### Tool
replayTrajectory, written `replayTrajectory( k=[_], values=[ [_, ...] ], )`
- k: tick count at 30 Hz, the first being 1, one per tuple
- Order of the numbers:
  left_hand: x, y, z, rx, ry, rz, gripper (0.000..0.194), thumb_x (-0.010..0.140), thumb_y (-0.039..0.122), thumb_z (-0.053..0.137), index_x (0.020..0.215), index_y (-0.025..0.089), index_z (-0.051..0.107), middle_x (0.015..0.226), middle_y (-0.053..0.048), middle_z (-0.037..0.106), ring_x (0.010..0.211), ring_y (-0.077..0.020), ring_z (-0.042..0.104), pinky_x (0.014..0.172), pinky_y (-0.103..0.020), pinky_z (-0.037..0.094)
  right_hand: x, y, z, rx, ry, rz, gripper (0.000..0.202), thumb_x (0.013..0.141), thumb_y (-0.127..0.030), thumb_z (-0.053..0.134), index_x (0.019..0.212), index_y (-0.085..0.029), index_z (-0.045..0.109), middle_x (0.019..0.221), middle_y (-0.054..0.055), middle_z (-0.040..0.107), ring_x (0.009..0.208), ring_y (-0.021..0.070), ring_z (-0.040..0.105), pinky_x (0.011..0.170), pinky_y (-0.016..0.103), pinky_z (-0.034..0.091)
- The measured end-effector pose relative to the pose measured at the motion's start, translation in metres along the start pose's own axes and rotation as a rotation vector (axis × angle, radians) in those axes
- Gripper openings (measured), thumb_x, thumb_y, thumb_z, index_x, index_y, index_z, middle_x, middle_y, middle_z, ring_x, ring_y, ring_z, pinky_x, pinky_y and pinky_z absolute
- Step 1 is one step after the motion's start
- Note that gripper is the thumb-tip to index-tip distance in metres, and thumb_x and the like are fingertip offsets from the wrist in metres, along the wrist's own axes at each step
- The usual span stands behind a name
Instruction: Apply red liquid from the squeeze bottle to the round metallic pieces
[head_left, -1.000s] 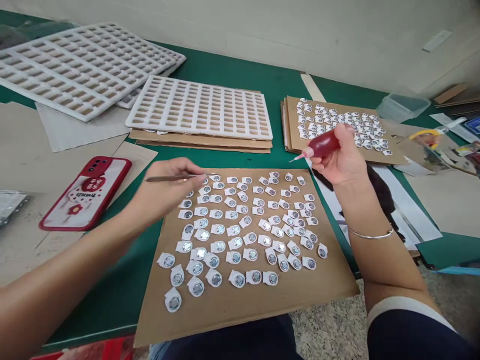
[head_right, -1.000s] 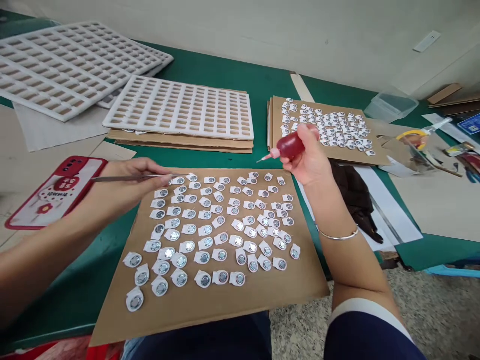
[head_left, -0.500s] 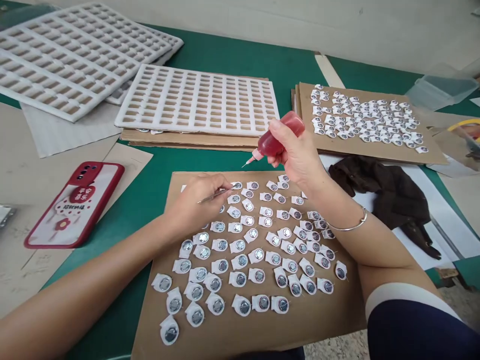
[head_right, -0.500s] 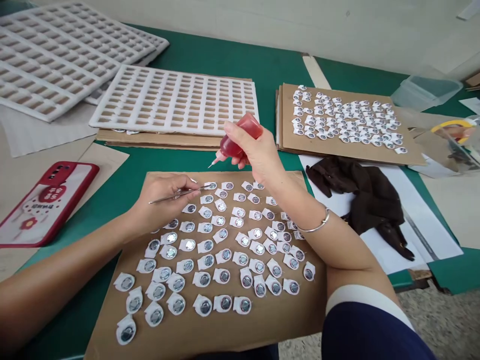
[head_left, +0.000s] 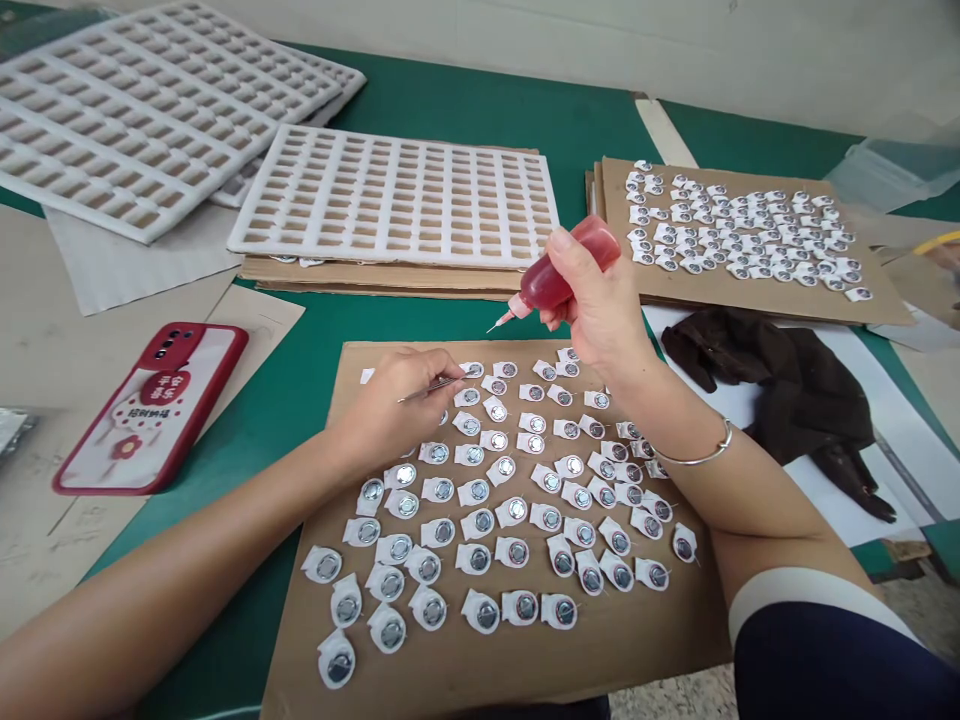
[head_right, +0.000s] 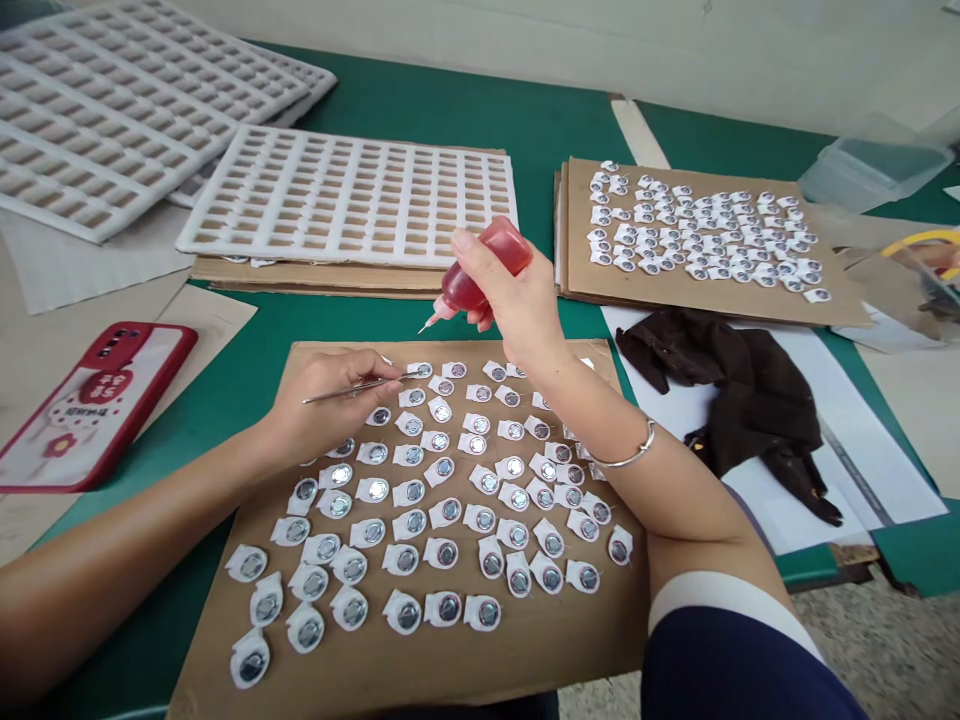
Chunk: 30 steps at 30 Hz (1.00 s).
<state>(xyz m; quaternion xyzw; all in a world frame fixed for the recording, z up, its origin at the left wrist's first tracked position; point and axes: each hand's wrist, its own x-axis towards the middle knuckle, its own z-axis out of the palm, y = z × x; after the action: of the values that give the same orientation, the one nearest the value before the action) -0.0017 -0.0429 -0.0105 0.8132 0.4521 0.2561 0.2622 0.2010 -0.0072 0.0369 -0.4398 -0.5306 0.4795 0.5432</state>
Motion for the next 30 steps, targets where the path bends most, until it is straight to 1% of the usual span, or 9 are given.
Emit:
replayTrajectory(
  k=[4, 9, 13, 16, 21, 23, 26, 28, 30],
  values=[
    [0.0, 0.0, 0.001, 0.004, 0.022, 0.014, 0.014, 0.082, 0.028, 0.054, 0.078, 0.019, 0.063, 0.072, -0.003, 0.067, 0.065, -0.0142, 0.06, 0.055, -0.025, 0.044, 0.0, 0.002, -0.001, -0.002, 0.0, 0.018, 0.037, 0.073, -0.062, 0.053, 0.075, -0.025, 0.046, 0.055, -0.003, 0.058, 0.047, 0.0106, 0.055, 0.035, 0.025, 0.03],
    [0.0, 0.001, 0.001, 0.018, 0.02, -0.013, 0.015, 0.082, 0.03, 0.054, 0.078, 0.018, 0.063, 0.073, -0.003, 0.067, 0.064, -0.0139, 0.06, 0.054, -0.025, 0.042, 0.0, 0.004, -0.004, 0.004, -0.039, 0.113, 0.047, 0.069, -0.065, 0.054, 0.099, -0.028, 0.049, 0.061, -0.003, 0.059, 0.046, 0.0098, 0.053, 0.04, 0.026, 0.04],
    [-0.001, 0.0, 0.003, 0.026, 0.01, -0.017, 0.014, 0.083, 0.029, 0.053, 0.08, 0.018, 0.062, 0.073, -0.003, 0.067, 0.064, -0.0144, 0.06, 0.055, -0.026, 0.043, -0.001, 0.003, -0.002, -0.026, 0.0, 0.067, 0.043, 0.072, -0.062, 0.055, 0.096, -0.027, 0.051, 0.058, -0.002, 0.059, 0.047, 0.0117, 0.054, 0.038, 0.026, 0.038],
    [-0.001, 0.0, 0.003, 0.069, 0.009, 0.015, 0.011, 0.083, 0.027, 0.052, 0.08, 0.019, 0.06, 0.073, -0.003, 0.067, 0.066, -0.0154, 0.06, 0.059, -0.028, 0.043, -0.002, 0.002, 0.0, -0.026, 0.002, 0.056, 0.042, 0.071, -0.062, 0.056, 0.095, -0.027, 0.051, 0.057, -0.002, 0.058, 0.05, 0.0134, 0.058, 0.036, 0.025, 0.036],
    [0.001, 0.004, 0.002, 0.104, -0.013, 0.128, 0.012, 0.083, 0.019, 0.049, 0.073, 0.021, 0.057, 0.071, -0.002, 0.064, 0.068, -0.0157, 0.058, 0.072, -0.032, 0.043, -0.002, 0.004, 0.001, -0.006, -0.063, 0.135, 0.055, 0.064, -0.064, 0.06, 0.103, -0.028, 0.049, 0.061, -0.002, 0.059, 0.057, 0.0149, 0.062, 0.037, 0.024, 0.038],
    [0.001, 0.006, 0.002, 0.119, -0.039, 0.153, 0.015, 0.082, 0.014, 0.046, 0.071, 0.019, 0.054, 0.069, -0.001, 0.062, 0.066, -0.0153, 0.057, 0.075, -0.034, 0.041, -0.002, 0.006, 0.002, -0.03, -0.092, 0.14, 0.053, 0.063, -0.063, 0.062, 0.101, -0.027, 0.051, 0.062, -0.001, 0.06, 0.058, 0.015, 0.063, 0.037, 0.024, 0.038],
    [-0.002, 0.011, 0.003, 0.178, -0.09, 0.192, 0.014, 0.081, 0.012, 0.042, 0.073, 0.017, 0.053, 0.068, -0.003, 0.058, 0.066, -0.0164, 0.055, 0.074, -0.036, 0.04, -0.004, 0.01, 0.006, -0.105, -0.14, 0.118, 0.046, 0.064, -0.062, 0.062, 0.09, -0.025, 0.054, 0.061, 0.0, 0.062, 0.058, 0.015, 0.063, 0.035, 0.023, 0.037],
    [-0.004, 0.014, 0.005, 0.266, -0.114, 0.24, 0.014, 0.079, 0.01, 0.041, 0.074, 0.015, 0.054, 0.065, -0.004, 0.056, 0.065, -0.0179, 0.052, 0.072, -0.036, 0.04, -0.007, 0.013, 0.008, -0.171, -0.163, 0.092, 0.041, 0.067, -0.061, 0.06, 0.082, -0.024, 0.054, 0.061, 0.0, 0.062, 0.058, 0.0149, 0.063, 0.035, 0.023, 0.037],
    [-0.008, 0.018, 0.007, 0.381, -0.131, 0.294, 0.014, 0.076, 0.007, 0.041, 0.073, 0.013, 0.053, 0.064, -0.005, 0.055, 0.065, -0.019, 0.05, 0.069, -0.036, 0.039, -0.009, 0.017, 0.011, -0.25, -0.172, 0.064, 0.037, 0.069, -0.057, 0.06, 0.077, -0.022, 0.055, 0.062, 0.0, 0.064, 0.06, 0.0151, 0.063, 0.039, 0.023, 0.041]
  ],
)
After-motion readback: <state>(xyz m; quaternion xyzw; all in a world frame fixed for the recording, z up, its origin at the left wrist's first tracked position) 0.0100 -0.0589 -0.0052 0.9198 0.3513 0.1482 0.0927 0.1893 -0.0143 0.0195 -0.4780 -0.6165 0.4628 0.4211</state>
